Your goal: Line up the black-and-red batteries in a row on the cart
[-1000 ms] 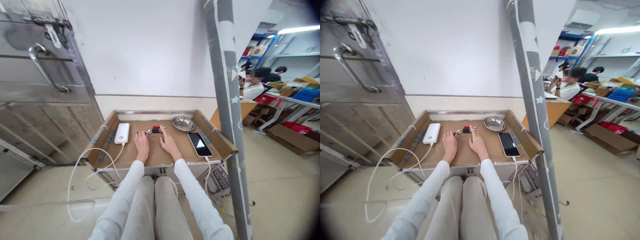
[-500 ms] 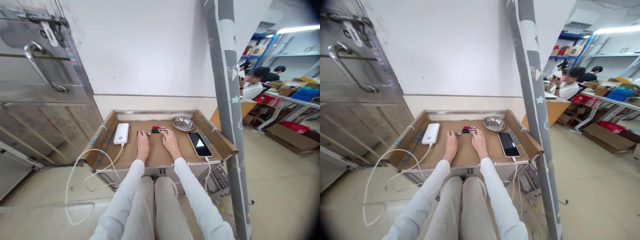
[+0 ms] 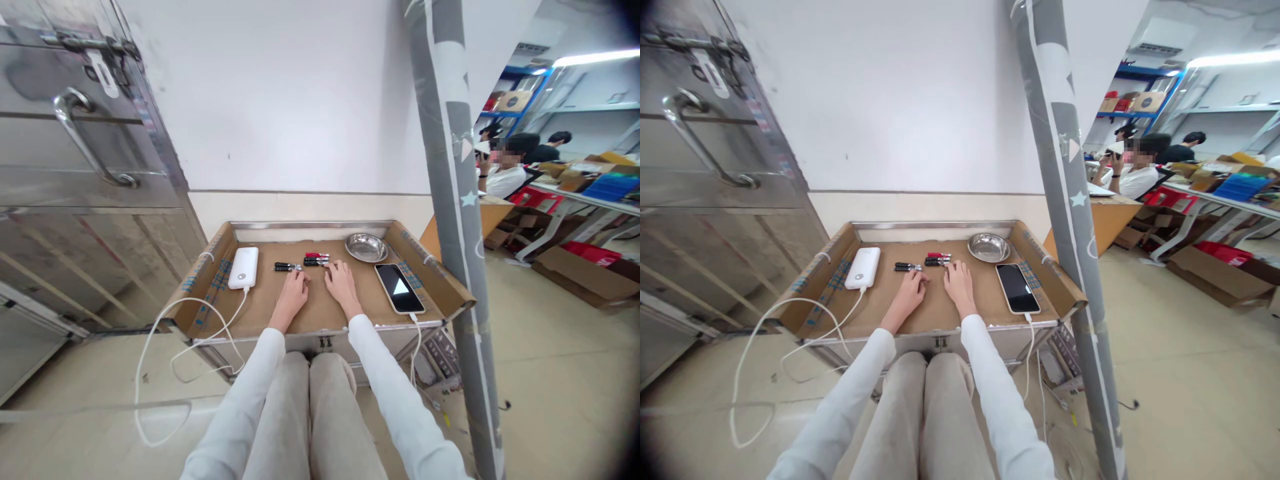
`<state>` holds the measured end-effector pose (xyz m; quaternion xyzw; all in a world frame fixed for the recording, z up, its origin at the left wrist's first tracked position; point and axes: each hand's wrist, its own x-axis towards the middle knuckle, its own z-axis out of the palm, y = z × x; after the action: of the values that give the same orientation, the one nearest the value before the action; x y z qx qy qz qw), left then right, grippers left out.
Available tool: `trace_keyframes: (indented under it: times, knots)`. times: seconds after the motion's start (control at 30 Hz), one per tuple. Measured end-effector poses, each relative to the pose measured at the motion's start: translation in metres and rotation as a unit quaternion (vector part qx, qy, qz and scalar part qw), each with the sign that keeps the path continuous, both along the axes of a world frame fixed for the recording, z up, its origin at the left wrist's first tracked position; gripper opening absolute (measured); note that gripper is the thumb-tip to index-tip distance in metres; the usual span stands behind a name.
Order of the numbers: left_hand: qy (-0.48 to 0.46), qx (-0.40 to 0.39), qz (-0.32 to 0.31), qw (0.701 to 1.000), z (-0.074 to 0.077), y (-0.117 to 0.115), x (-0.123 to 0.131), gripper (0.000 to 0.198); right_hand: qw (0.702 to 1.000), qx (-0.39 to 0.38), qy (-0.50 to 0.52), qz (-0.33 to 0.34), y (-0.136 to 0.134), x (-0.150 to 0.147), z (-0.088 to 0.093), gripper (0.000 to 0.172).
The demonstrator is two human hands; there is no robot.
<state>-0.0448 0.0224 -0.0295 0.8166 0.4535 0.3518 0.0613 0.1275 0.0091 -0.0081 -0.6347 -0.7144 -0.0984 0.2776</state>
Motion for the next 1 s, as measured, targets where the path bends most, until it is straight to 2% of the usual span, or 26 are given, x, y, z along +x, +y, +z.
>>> trace_keyframes:
  times: [0.17,0.3,0.47,0.7,0.83,1.0]
  knots:
    - [-0.042,-0.01,-0.024,0.999,-0.004,0.011,0.005,0.013,1.0,0.01,-0.005,0.001,0.002,0.001,-0.002,0.018]
    - [-0.071,-0.029,-0.033,0.997,-0.001,0.019,0.014,0.012,1.0,0.0,-0.005,-0.014,0.002,0.001,-0.003,0.018]
    - [-0.078,-0.05,-0.059,0.994,0.007,0.026,0.023,0.014,0.999,-0.02,0.015,0.037,0.004,0.003,-0.004,0.019]
    - [-0.07,-0.041,-0.09,0.993,0.007,0.031,0.024,0.014,0.984,-0.012,0.134,0.113,0.012,0.005,-0.012,0.02]
    - [-0.089,-0.05,-0.075,0.992,0.004,0.033,0.025,0.014,0.976,0.001,0.172,0.134,0.015,0.006,-0.018,0.019]
    - [-0.093,-0.056,-0.1,0.989,0.005,0.034,0.022,0.015,0.971,0.001,0.186,0.147,0.015,0.007,-0.02,0.019]
